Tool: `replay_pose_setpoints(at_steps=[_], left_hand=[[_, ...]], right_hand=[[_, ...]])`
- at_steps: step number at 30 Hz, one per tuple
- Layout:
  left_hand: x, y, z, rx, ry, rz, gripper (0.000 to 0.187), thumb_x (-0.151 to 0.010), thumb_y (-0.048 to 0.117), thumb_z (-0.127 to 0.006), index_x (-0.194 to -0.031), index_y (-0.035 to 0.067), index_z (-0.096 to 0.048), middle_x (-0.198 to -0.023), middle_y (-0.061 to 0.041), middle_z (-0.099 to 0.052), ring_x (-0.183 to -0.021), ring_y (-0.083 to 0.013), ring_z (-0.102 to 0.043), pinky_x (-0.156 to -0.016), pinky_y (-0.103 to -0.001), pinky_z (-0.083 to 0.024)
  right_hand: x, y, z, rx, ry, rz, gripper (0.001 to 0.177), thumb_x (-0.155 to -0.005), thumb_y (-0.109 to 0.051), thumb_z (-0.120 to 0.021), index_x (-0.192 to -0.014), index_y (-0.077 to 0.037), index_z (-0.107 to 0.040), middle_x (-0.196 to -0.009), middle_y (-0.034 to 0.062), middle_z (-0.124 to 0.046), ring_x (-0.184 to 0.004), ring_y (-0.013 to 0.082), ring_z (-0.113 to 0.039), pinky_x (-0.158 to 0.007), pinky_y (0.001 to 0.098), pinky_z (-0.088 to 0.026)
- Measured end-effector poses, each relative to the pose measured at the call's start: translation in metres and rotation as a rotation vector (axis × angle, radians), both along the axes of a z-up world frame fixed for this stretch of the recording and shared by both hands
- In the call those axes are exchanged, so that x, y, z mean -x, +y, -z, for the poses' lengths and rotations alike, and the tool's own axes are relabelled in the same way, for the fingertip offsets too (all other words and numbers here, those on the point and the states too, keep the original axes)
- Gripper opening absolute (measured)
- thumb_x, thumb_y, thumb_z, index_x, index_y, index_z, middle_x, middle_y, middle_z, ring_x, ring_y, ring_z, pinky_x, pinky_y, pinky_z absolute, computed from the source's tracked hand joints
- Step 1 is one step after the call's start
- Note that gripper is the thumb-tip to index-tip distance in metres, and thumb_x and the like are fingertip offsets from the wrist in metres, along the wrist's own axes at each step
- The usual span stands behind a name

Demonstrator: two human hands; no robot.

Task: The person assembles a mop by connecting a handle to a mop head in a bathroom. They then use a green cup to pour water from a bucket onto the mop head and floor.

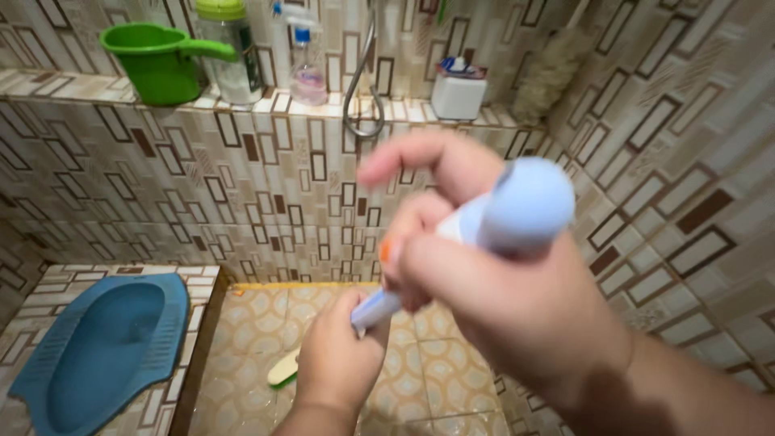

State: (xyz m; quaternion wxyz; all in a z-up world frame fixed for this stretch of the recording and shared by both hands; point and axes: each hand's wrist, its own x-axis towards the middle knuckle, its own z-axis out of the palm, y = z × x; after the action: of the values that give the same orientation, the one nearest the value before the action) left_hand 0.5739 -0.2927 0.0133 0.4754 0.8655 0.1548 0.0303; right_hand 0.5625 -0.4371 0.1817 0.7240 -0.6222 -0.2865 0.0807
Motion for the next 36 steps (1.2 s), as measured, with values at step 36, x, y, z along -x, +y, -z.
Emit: replay_pose_setpoints(at_steps=[36], left_hand=[[0.100,0.016,0.021,-0.215,-0.017,0.063,0.031,-0.086,0.037,-0.071,-0.112,0.022,-0.063,-0.109,-0.009,-0.071,-0.100,-0.0380,-0.066,-0.084,-0.050,-0.052]], right_hand=[[0.081,-0.014,0.023,-0.025,0.123,-0.157,0.020,-0.087,0.000,-0.058,-0.107,0.004,-0.057,-0.083,0.0045,-0.063,-0.076,0.0109,-0.056,-0.067,0.0264,-0.046]])
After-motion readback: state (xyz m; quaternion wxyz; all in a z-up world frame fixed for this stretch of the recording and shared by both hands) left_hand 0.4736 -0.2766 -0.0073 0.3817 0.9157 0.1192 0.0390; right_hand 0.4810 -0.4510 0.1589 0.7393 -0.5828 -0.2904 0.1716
